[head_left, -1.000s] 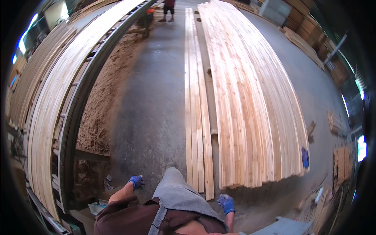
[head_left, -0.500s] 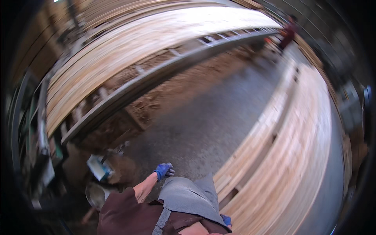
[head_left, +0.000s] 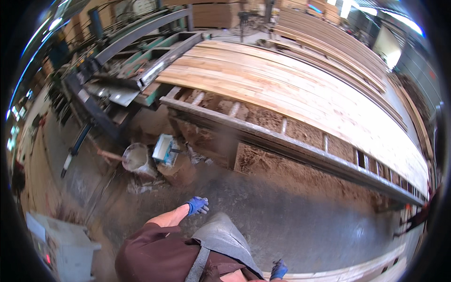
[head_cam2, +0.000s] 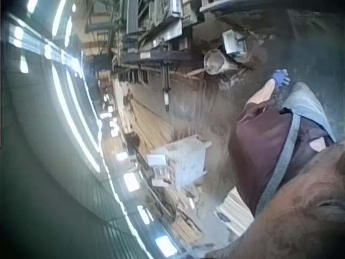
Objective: The person arranges long wooden planks on a metal rack in a workshop. They then use a paint roller to apply a white finish to the surface of the planks. The person works methodically along the length of the rack, ensuring even coverage.
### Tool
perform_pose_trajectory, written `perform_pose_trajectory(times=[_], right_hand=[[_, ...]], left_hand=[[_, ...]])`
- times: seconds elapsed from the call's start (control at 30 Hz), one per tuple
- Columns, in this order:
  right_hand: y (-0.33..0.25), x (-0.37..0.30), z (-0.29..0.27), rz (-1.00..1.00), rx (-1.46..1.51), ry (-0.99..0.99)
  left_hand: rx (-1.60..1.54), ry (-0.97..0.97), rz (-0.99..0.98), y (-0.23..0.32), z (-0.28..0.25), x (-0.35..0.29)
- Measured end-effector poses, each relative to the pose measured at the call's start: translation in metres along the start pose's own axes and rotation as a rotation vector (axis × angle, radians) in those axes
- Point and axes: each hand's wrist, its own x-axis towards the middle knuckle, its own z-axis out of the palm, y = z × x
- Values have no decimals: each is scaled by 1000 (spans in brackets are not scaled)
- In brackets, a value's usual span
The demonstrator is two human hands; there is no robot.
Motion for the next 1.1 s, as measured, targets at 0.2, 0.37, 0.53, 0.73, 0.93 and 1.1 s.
perform_pose_trajectory(times=[0.2,0.37,0.53,0.73,0.93,1.1], right_hand=[[-227,51,126,-157,-185,-289],[-319,56,266,-223,-266,-516],[-368,72,371,-973,-577,-613],[-480,30,454,-970,-591,-909],[-492,6,500,-118,-444,-1546],[-439,-61,528,328,-578,-2033]], left_hand=[[-199,162,-69,-97,-9,7],[-251,240,-71,-145,-16,54],[-485,235,-61,-66,-33,103],[-821,277,169,76,-50,91],[-959,331,305,144,2,45],[-848,678,657,167,83,-12]])
